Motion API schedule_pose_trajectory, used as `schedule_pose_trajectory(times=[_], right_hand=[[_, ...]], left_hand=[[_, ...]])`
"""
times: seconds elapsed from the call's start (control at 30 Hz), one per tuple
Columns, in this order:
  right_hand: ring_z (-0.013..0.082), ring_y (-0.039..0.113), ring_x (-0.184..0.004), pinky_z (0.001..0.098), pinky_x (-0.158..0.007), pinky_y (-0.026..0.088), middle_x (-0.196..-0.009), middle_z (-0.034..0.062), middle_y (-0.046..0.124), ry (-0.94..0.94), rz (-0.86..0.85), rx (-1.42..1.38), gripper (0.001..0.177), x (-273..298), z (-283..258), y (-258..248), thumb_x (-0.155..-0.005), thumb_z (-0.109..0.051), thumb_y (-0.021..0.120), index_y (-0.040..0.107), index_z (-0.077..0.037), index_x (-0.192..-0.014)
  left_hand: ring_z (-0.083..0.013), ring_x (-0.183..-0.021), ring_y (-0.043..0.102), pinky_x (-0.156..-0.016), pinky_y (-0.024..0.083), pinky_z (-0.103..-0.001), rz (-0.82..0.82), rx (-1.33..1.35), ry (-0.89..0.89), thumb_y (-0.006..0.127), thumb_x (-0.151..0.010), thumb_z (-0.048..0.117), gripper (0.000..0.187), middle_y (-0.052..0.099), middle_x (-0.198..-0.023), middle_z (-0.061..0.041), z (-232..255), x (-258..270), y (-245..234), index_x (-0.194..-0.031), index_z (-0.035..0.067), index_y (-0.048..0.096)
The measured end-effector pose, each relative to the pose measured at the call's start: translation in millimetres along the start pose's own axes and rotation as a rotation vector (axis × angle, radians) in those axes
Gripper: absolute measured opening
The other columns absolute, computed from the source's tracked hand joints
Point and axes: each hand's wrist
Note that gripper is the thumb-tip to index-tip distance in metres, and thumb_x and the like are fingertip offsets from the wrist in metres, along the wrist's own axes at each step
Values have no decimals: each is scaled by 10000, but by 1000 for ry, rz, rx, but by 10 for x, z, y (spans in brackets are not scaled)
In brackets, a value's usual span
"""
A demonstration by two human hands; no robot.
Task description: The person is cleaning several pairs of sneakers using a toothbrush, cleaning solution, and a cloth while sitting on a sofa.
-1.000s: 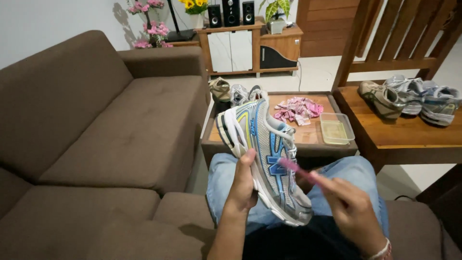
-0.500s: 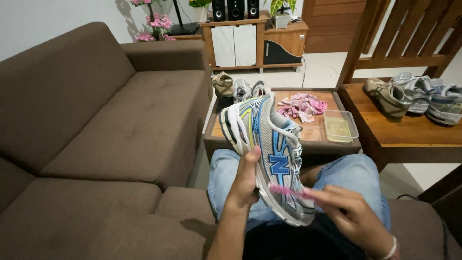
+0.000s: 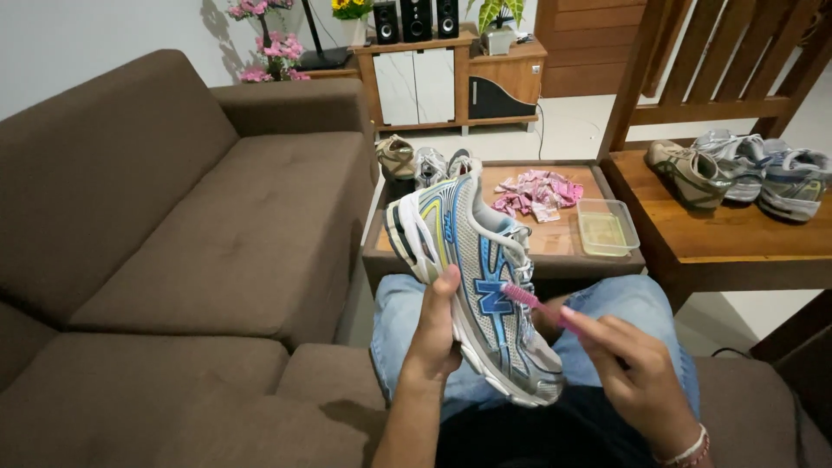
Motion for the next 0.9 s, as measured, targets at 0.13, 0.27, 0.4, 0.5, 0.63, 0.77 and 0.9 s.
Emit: schedule_pose_trajectory(times=[0.13,0.27,0.4,0.5,0.63,0.77,0.9], right_hand=[[164,657,-697,325,-618,500,-895,63,776,12,-78,-107,398,-8,-86,-4,-953,-103,583,693,-143,-1333],[169,641,-677,330,-594,482,-856,59,758,49,-74,-105,434,9,-18,-27,-949,-96,589,675,-175,-1367],[162,594,-653,327,-596,460,-780,47,682,10,-61,-99,442,36,18,-44,-959,-95,586,652,-159,-1391],[171,606,-656,326,-604,467,-791,54,686,21,-60,-115,424,33,46,-35,-964,-113,583,668,-159,-1376],[175,635,-673,322,-617,483,-792,50,689,20,-101,-80,437,26,73,-46,-958,-114,593,664,-181,-1384],[164,673,-715,316,-632,527,-841,42,731,43,-95,-73,429,17,43,-69,-954,-121,593,670,-183,-1372],[165,656,-686,309,-627,507,-813,38,709,23,-95,-98,434,12,48,-63,-956,-111,597,667,-181,-1378]], left_hand=[[-326,-1173,678,-1006,565,-466,18,-11,8,561,-912,419,601,697,-1306,-171,-18,-10,-3,-1372,34,601],[-327,-1188,669,-1018,560,-468,9,5,-6,570,-906,409,619,683,-1328,-167,-35,-20,3,-1405,43,575],[-336,-1179,676,-1018,561,-472,77,-1,-44,550,-917,391,582,700,-1306,-185,-100,-33,-15,-1369,28,608],[-338,-1198,669,-1037,550,-469,79,-23,-48,553,-911,397,598,697,-1321,-187,-82,-29,21,-1376,25,603],[-343,-1208,667,-1036,544,-479,144,-25,-63,545,-903,390,618,695,-1335,-175,-98,-31,4,-1407,35,594],[-335,-1220,659,-1049,535,-482,137,-37,-53,548,-890,404,641,688,-1348,-168,-120,-50,-33,-1426,54,576],[-338,-1189,670,-1029,545,-477,135,-27,-48,541,-910,397,609,702,-1313,-179,-110,-38,-33,-1394,33,595]])
Point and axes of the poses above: each hand's wrist, its own x-axis away from the middle knuckle, its own y-axis out of the palm, z = x × y
